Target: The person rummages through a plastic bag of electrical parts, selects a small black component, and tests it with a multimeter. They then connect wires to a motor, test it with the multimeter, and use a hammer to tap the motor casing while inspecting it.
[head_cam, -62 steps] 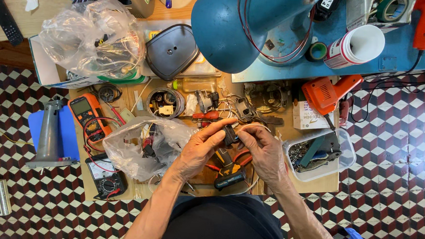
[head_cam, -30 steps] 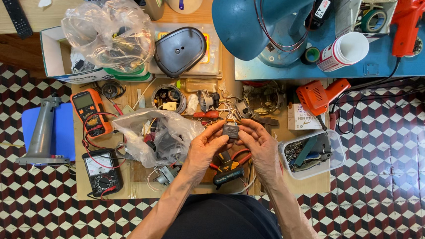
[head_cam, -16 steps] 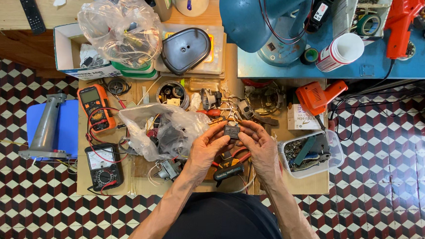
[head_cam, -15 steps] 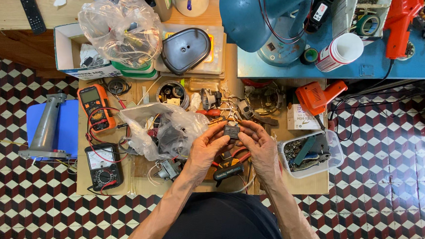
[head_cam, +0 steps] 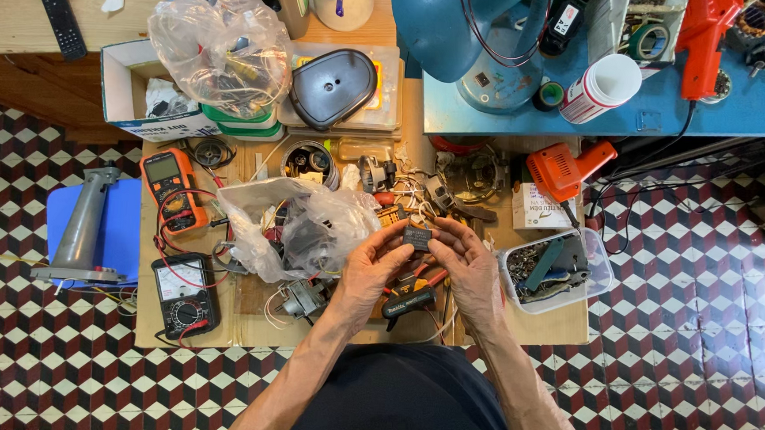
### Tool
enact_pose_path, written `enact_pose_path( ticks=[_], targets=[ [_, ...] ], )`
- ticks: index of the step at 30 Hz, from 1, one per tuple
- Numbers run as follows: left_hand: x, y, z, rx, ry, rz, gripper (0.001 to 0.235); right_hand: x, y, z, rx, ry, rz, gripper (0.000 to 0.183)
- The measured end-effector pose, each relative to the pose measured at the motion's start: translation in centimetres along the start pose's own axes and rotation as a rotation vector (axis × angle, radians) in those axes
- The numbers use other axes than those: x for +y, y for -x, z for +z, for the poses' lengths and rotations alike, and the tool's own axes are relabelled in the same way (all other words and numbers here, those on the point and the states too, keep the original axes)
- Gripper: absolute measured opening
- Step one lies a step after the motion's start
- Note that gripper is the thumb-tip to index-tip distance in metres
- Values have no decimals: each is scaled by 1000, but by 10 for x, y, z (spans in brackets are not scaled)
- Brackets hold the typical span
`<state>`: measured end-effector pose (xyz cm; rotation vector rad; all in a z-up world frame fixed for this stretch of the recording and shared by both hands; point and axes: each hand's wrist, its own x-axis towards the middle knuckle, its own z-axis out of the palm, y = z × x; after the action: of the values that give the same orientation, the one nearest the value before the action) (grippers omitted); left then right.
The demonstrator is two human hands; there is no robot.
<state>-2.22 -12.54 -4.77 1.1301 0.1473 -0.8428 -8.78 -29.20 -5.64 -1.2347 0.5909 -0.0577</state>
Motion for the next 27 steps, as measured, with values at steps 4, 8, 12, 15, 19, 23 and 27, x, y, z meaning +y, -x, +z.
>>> enact_pose_path(
  ticks=[4, 8, 12, 15, 19, 23, 27],
  targets=[
    [1, 5, 4, -5, -19, 10, 56, 0, 5, -2, 1, -6, -3, 45],
    [1, 9, 2, -23, -3, 27, 52, 0, 9, 1, -10, 11, -31, 46],
    [-8, 10, 4, -19, -5, 51, 46, 0, 16, -3, -5, -28, 10, 46],
    [-14, 12, 6, 0, -149, 165, 41, 0, 20, 1, -15, 11, -17, 46],
    [-10, 25, 4, 1, -236, 293, 40, 5, 25, 7, -76, 91, -37, 45],
    [19, 58, -18, 377, -528, 257, 49, 3, 33, 26, -39, 189, 6, 40],
    [68, 55, -78, 1020, -1179, 840, 86, -5, 41, 57, -163, 65, -227, 29]
  ],
)
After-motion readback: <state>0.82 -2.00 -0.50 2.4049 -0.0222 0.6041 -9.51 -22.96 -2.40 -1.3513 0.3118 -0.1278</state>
